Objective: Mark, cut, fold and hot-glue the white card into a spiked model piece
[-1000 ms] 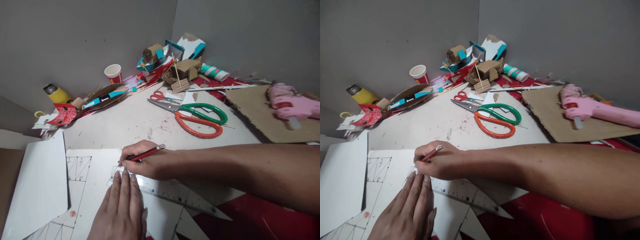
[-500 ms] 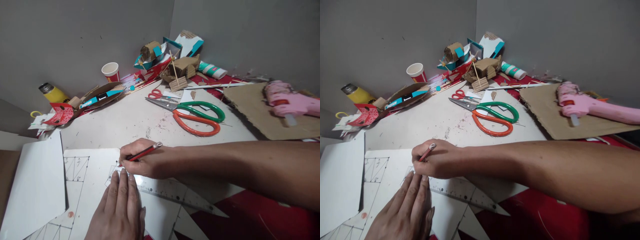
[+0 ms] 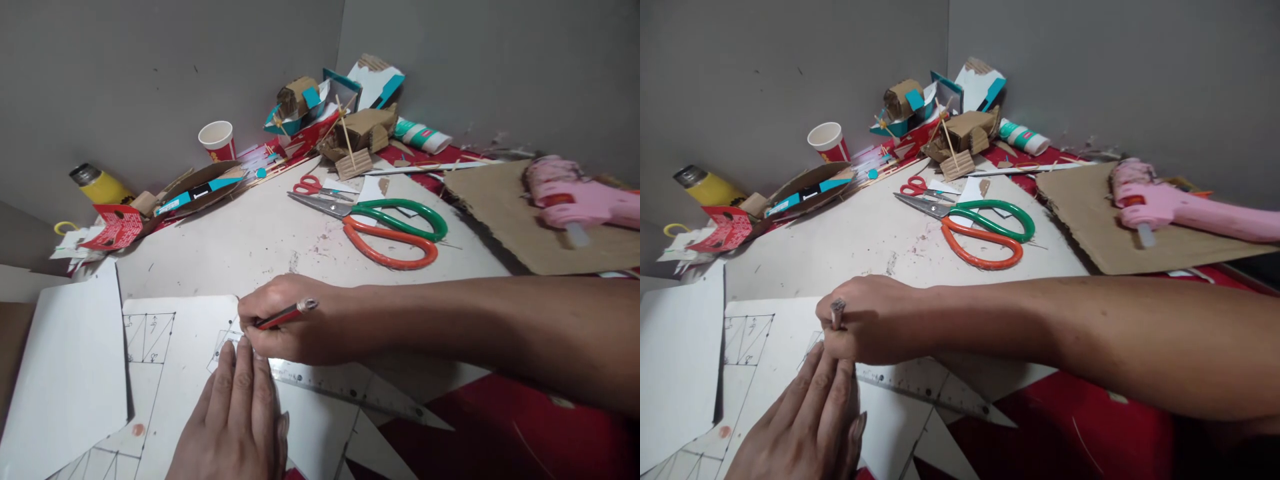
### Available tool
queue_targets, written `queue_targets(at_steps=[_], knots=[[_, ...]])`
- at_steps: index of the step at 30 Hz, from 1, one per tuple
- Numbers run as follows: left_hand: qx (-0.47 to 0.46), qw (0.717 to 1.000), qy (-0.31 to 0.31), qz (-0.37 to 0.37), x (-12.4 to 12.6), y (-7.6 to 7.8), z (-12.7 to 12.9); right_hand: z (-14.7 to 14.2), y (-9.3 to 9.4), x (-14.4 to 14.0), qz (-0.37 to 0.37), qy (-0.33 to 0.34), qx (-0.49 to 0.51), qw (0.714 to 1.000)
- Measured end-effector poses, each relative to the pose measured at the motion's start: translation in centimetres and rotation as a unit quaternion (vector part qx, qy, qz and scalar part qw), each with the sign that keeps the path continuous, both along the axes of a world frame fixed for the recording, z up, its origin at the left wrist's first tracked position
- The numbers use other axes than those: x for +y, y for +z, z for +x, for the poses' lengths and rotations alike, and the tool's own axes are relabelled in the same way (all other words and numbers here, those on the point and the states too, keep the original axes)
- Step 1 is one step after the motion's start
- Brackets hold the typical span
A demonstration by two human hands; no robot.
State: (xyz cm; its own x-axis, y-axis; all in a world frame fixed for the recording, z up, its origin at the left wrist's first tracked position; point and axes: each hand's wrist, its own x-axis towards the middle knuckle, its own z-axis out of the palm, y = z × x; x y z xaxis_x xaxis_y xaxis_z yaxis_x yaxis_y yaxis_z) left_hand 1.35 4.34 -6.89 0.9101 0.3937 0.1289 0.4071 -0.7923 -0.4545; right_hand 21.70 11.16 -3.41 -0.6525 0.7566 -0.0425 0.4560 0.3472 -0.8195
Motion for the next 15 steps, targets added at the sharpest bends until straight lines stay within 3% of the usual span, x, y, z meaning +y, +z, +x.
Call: queue_targets(at_steps=[6, 15], knots=[[0.008, 1.0, -0.002, 0.005, 0.0, 0.2, 0.0, 0.0, 0.2, -0.2, 0.061, 0.008, -0.025, 0.998], [0.007, 1.0, -0.005, 0.009, 0.0, 0.1, 0.0, 0.3, 1.5, -0.2, 0.075, 0.041, -0.087, 0.993]])
